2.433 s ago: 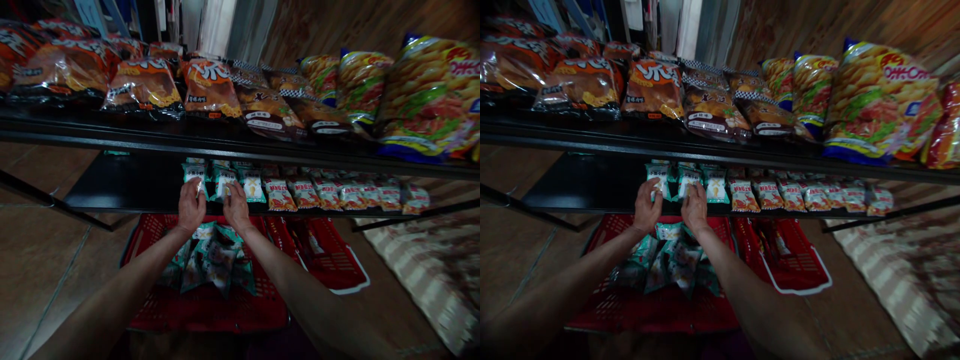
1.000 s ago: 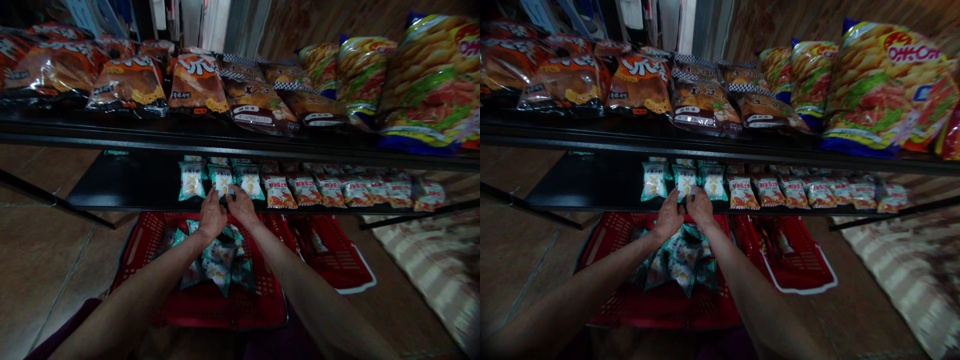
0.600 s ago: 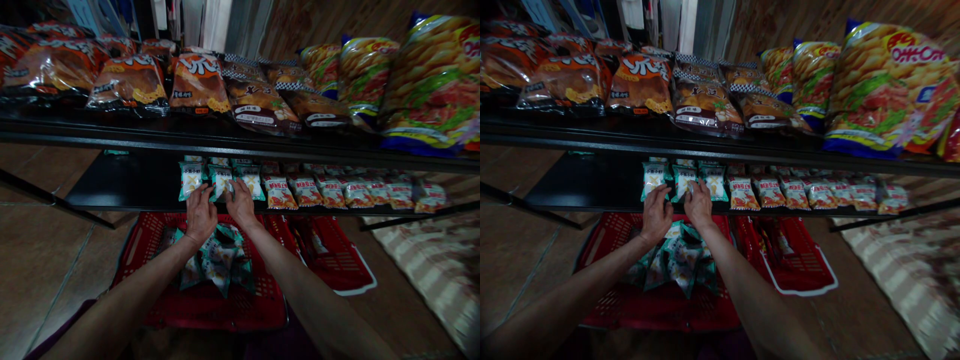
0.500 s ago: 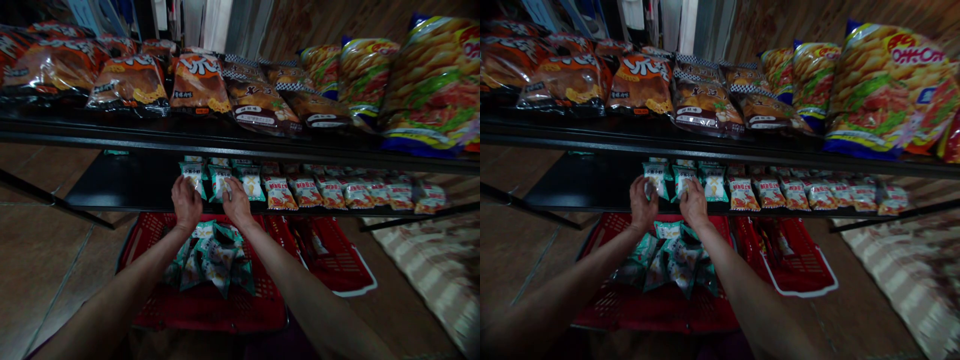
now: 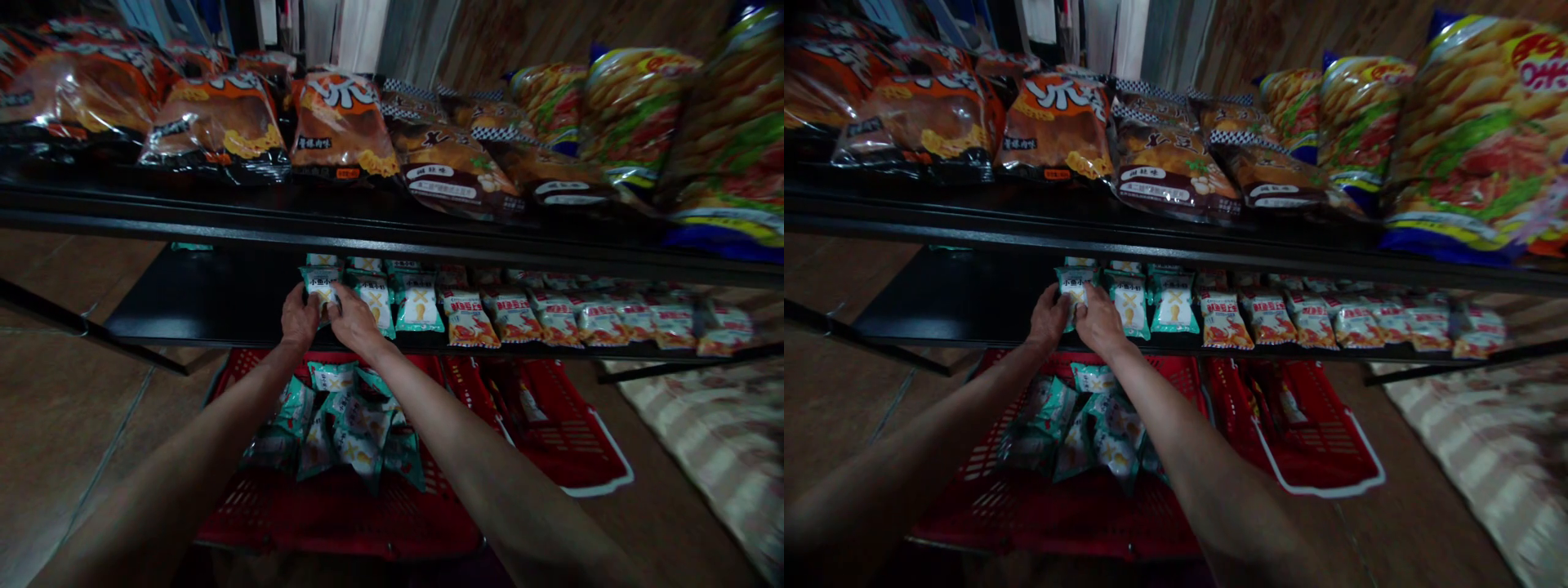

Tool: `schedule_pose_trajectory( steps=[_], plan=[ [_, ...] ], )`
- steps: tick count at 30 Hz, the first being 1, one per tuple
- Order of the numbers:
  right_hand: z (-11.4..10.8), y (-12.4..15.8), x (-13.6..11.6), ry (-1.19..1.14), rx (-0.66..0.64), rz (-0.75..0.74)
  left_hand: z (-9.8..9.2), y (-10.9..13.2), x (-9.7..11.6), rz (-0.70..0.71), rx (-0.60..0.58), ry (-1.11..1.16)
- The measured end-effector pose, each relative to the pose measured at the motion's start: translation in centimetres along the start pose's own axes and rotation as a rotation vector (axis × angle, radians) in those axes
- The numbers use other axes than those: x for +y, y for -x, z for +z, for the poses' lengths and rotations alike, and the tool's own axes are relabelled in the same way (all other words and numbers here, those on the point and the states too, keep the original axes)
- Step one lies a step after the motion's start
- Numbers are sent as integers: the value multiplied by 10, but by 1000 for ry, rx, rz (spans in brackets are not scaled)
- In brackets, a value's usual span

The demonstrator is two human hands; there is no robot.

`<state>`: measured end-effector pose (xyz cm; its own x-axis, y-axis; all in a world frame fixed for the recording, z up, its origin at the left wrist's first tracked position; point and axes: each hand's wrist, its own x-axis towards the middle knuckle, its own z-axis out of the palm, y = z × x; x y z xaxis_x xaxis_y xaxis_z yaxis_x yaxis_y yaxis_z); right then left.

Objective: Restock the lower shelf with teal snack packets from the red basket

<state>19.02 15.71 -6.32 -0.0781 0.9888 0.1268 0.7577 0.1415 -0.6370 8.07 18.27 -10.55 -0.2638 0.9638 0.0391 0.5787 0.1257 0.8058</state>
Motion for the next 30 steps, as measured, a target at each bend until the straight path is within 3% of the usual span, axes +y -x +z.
schedule_pose_trajectory(
  steps=[10, 30],
  plan=[
    [-1, 7, 2, 24, -31, 20, 4, 3, 6, 3, -3, -22],
    [2, 2, -1, 9, -1, -4, -11, 0, 8, -14, -60, -18]
  ],
)
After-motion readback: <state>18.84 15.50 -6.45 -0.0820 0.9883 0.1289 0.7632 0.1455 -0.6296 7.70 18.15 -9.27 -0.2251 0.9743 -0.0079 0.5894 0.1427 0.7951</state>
